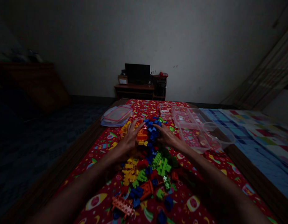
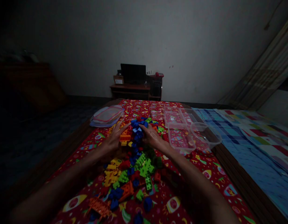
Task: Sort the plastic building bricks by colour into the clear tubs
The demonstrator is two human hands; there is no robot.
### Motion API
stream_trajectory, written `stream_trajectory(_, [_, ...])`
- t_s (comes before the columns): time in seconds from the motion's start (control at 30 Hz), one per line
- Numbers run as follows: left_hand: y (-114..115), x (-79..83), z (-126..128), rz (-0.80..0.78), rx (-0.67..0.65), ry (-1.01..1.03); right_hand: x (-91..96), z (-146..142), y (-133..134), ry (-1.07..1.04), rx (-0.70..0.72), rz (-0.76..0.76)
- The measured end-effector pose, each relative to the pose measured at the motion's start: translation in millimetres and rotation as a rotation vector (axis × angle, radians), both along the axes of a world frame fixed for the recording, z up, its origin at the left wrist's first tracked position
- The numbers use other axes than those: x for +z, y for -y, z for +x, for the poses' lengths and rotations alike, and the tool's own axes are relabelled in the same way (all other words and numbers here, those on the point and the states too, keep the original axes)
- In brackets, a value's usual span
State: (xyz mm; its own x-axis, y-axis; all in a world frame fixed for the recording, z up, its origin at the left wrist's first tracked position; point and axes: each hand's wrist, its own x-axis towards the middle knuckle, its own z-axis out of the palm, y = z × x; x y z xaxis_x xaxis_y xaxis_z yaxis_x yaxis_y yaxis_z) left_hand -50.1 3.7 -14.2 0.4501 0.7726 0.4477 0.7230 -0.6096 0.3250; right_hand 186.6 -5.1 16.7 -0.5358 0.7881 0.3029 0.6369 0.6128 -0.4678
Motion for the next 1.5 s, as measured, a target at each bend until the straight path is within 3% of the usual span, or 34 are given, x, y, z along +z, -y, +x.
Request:
stream_trajectory(0.13, [-22.6,9.4,-4.3,-0.047,-0.020,0.030,16.3,13.6,-5.2,0.032,-0.003,0.000])
stream_trajectory(0.23, [-9.7,11.6,-16.8,-0.037,-0.089,-0.030,18.8,21.3,23.6,0.062,0.008,0.065])
stream_trajectory(0.3, [13.2,11.4,-25.5,-0.012,-0.098,-0.075,17.0,20.4,57.2,0.091,0.110,0.102])
stream_trajectory(0.4, [60.3,9.6,-33.8,-0.014,-0.126,-0.138,10.6,13.6,111.6,0.242,0.413,0.143])
stream_trajectory(0.5, [110.4,5.6,-37.3,-0.033,-0.191,-0.200,-0.1,8.4,145.3,0.372,0.625,0.226])
stream_trajectory(0.63, [160.8,-5.4,-42.0,-0.070,-0.384,-0.347,-16.1,7.7,140.2,0.434,0.681,0.310])
stream_trajectory(0.73, [171.1,-14.0,-43.1,-0.039,-0.465,-0.432,-22.1,6.8,115.0,0.447,0.628,0.339])
stream_trajectory(0.87, [145.6,-19.1,-35.9,0.106,-0.404,-0.454,-23.3,2.2,79.4,0.491,0.590,0.430])
stream_trajectory(1.1, [66.8,-14.6,-19.6,0.266,-0.242,-0.350,-20.0,-4.9,19.2,0.473,0.368,0.478])
stream_trajectory(1.23, [20.3,-2.2,-11.2,0.233,-0.145,-0.244,-8.4,-2.9,-21.2,0.321,0.186,0.372])
stream_trajectory(1.33, [-4.4,12.7,-7.2,0.154,-0.102,-0.136,4.5,5.4,-46.0,0.164,0.168,0.237])
stream_trajectory(1.43, [-10.2,23.2,-18.7,0.110,-0.044,-0.003,12.1,19.1,-63.8,0.035,0.044,0.105])
stream_trajectory(1.5, [-4.8,20.6,-38.8,0.087,0.046,0.066,9.8,28.7,-72.9,0.012,-0.115,0.039])
